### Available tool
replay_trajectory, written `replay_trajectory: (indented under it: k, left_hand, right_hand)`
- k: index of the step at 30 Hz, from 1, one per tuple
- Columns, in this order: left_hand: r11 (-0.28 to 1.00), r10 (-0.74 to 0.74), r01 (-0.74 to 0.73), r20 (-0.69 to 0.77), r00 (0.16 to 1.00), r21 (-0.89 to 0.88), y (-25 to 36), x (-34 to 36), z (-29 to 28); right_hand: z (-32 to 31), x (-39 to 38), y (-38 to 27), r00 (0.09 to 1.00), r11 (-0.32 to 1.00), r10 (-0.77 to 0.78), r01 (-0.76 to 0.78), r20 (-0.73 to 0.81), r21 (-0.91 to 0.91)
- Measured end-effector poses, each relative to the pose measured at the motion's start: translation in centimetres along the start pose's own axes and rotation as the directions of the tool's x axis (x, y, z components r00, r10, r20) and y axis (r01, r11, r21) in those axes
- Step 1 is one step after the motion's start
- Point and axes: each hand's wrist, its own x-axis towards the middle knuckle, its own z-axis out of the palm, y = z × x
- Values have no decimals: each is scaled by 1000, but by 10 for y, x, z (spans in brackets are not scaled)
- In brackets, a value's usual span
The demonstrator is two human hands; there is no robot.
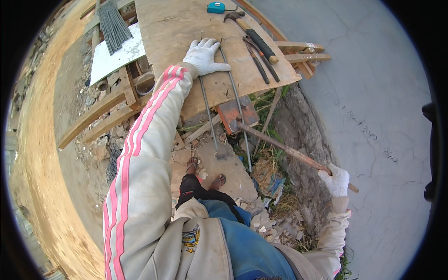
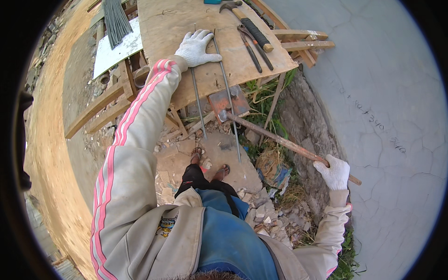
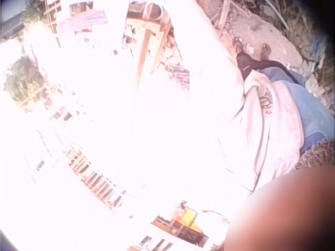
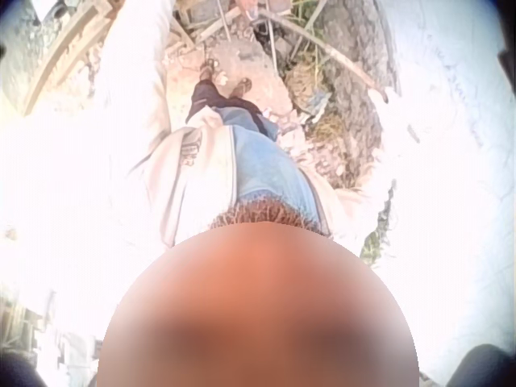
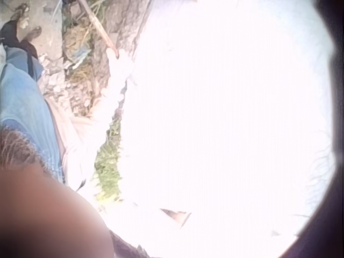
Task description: The person bends metal rods into U-shapes using a long metal bar as a lever against a wooden workbench. They repeatedly position the rods, apply leverage to bend them, and use a hammer to adjust the shape. The finished bent rods are placed on the workbench.
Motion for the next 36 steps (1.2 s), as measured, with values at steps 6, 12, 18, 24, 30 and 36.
replay_trajectory:
  k: [6,12,18,24,30,36]
  left_hand:
    - [1000,-2,1,-48,999,-9,-2,0,4]
    - [1000,-5,4,-35,999,-25,-2,2,4]
    - [1000,0,1,-35,999,22,0,0,-1]
    - [1000,10,-11,52,999,17,1,0,-8]
    - [998,38,-41,65,997,39,6,3,-15]
    - [969,248,-248,2,969,24,35,-8,-2]
  right_hand:
    - [2,-13,-3,999,999,30,-31,-33,-26]
    - [2,-12,-6,998,998,17,-21,-57,-66]
    - [2,16,-3,999,986,-12,7,-33,-164]
    - [5,29,15,984,974,-62,23,-167,-226]
    - [12,28,20,982,970,-52,8,-180,-241]
    - [21,37,25,988,985,-80,58,-130,-164]
